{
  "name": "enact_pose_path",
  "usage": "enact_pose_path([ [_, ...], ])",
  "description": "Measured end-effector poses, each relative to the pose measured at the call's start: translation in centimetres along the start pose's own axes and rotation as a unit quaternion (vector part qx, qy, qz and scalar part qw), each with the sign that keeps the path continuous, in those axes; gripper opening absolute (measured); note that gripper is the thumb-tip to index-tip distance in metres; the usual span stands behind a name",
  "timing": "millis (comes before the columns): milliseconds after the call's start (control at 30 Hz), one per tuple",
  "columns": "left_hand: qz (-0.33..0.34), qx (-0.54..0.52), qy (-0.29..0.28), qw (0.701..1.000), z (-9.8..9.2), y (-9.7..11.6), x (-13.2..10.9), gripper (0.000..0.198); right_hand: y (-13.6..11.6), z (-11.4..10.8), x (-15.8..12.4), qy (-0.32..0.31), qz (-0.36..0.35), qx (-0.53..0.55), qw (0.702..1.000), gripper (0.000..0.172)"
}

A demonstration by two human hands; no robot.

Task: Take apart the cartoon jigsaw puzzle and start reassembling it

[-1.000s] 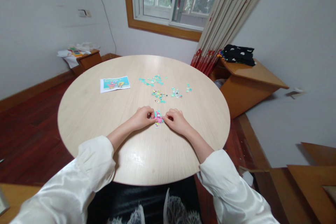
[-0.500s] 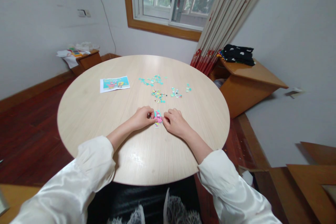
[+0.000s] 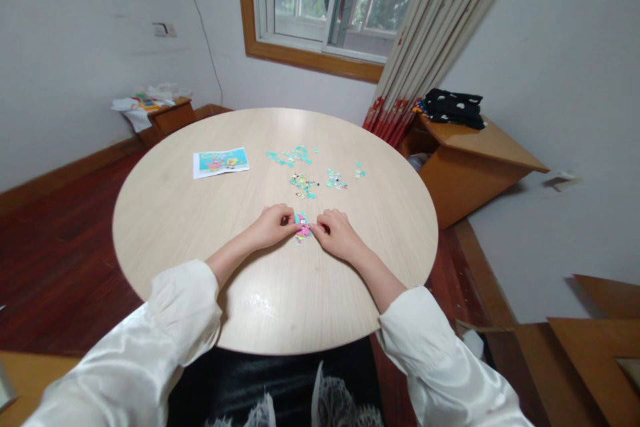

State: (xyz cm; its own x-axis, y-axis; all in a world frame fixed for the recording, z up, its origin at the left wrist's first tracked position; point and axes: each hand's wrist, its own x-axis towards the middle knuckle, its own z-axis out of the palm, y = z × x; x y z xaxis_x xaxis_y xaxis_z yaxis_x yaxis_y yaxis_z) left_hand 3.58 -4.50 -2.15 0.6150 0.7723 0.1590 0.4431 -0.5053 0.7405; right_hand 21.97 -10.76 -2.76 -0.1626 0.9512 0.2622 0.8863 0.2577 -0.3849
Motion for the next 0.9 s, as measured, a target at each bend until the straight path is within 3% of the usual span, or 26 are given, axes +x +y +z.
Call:
enact_pose_path([
  [133, -0.036, -0.060, 0.055, 0.996, -0.3, -0.5, 0.4, 0.022, 0.7, 0.0, 0.2, 0.037, 0.036, 0.098, 0.994, 0.033],
  [267, -0.075, -0.094, 0.140, 0.983, -1.1, -1.1, 0.9, 0.021, 0.7, 0.0, 0.0, 0.032, -0.008, 0.126, 0.992, 0.012],
  [433, -0.118, -0.141, 0.209, 0.960, -1.8, -1.2, 1.2, 0.019, -0.1, -0.3, -0.6, -0.015, -0.068, 0.063, 0.996, 0.042],
  [633, -0.143, -0.170, 0.257, 0.941, -2.4, -1.3, 1.4, 0.021, -2.0, 0.5, -1.2, -0.088, -0.098, -0.037, 0.991, 0.063],
  [733, -0.152, -0.175, 0.280, 0.931, -2.8, -1.7, 1.6, 0.021, -2.8, 1.2, -1.1, -0.111, -0.084, -0.064, 0.988, 0.068],
  [900, -0.135, -0.176, 0.317, 0.922, -3.5, -2.4, 1.9, 0.020, -4.4, 2.5, 0.9, -0.137, -0.082, -0.074, 0.984, 0.064],
])
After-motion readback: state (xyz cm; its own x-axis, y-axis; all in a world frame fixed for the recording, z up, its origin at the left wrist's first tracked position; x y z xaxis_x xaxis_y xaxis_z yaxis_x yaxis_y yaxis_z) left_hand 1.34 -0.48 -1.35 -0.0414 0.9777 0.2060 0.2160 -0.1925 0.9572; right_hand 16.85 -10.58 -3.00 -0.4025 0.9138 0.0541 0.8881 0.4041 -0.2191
